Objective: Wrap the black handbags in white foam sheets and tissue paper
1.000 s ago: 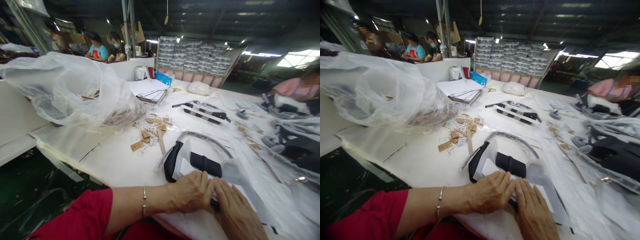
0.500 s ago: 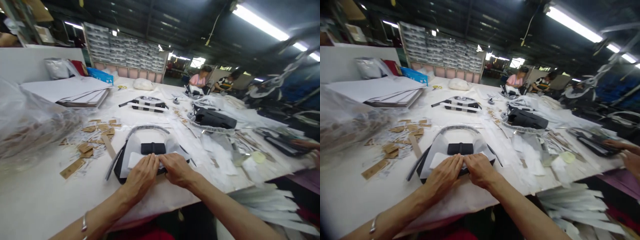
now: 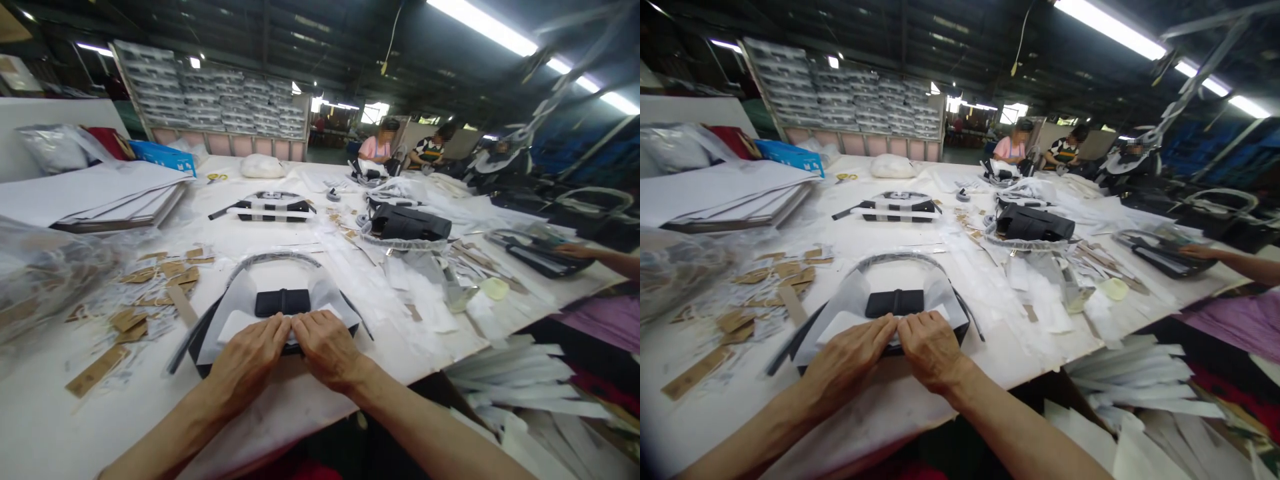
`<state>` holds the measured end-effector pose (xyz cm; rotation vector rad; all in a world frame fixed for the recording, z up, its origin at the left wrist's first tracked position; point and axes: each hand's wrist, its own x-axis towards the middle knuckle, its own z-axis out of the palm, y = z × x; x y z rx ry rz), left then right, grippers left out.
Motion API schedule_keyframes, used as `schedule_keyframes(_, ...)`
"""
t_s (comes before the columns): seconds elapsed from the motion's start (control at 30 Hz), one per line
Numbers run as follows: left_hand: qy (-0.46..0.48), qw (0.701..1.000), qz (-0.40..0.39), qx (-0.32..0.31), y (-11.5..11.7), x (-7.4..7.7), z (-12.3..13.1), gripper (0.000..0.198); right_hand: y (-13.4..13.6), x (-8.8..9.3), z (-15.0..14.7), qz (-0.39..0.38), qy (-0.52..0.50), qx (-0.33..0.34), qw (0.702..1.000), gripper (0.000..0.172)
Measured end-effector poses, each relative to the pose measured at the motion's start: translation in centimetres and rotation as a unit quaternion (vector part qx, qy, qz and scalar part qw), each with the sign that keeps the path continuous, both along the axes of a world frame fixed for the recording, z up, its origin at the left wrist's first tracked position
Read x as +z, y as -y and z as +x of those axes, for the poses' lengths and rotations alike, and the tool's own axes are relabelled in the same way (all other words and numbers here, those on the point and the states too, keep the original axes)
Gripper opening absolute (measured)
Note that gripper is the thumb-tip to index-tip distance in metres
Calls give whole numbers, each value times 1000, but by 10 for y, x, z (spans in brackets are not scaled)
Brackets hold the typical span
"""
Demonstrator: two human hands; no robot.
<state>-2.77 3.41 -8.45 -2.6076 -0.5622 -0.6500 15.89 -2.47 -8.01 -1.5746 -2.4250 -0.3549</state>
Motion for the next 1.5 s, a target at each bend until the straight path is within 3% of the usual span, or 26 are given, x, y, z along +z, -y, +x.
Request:
schedule_keyframes(0.13, -8, 998, 42, 48, 11, -13, 5, 45, -3, -4, 7, -16, -23, 25, 999, 13)
schedule_keyframes(0.3, -21, 994, 44, 102, 17, -18, 18, 44, -14, 10, 18, -99, -13, 49, 994, 13)
schedule_keyframes(0.5, -6, 997, 39, 62, 7, -16, 15, 43, -20, 28, 21, -131, -11, 53, 990, 18)
schedule_keyframes(0.6, -9, 998, 41, 46, 6, -15, 9, 44, -13, 31, 33, -128, -104, 102, 981, 26)
schedule_keyframes(0.67, -12, 998, 41, 45, 6, -13, 8, 43, -9, 33, 51, -90, -218, 106, 966, 19)
schedule_keyframes(0.73, -13, 998, 41, 48, 6, -12, 8, 42, -7, 36, 75, -39, -323, 41, 945, 18)
schedule_keyframes(0.83, -13, 998, 40, 47, 7, -12, 9, 41, -12, 37, 121, 10, -412, -132, 901, 19)
schedule_keyframes(0.93, -13, 998, 41, 41, 6, -13, 9, 40, -26, 26, 167, 1, -414, -277, 867, 23)
schedule_keyframes(1.03, -8, 998, 43, 38, 7, -14, 8, 39, -43, 0, 201, -52, -363, -371, 853, 28)
schedule_keyframes(1.13, -3, 998, 41, 41, 7, -13, 9, 39, -55, -29, 217, -55, -322, -418, 848, 35)
schedule_keyframes(1.23, 1, 998, 43, 43, 8, -12, 10, 38, -61, -49, 217, -26, -285, -438, 852, 25)
schedule_keyframes(1.5, 8, 998, 43, 46, 10, -11, 12, 39, -55, -57, 208, 37, -220, -388, 894, 24)
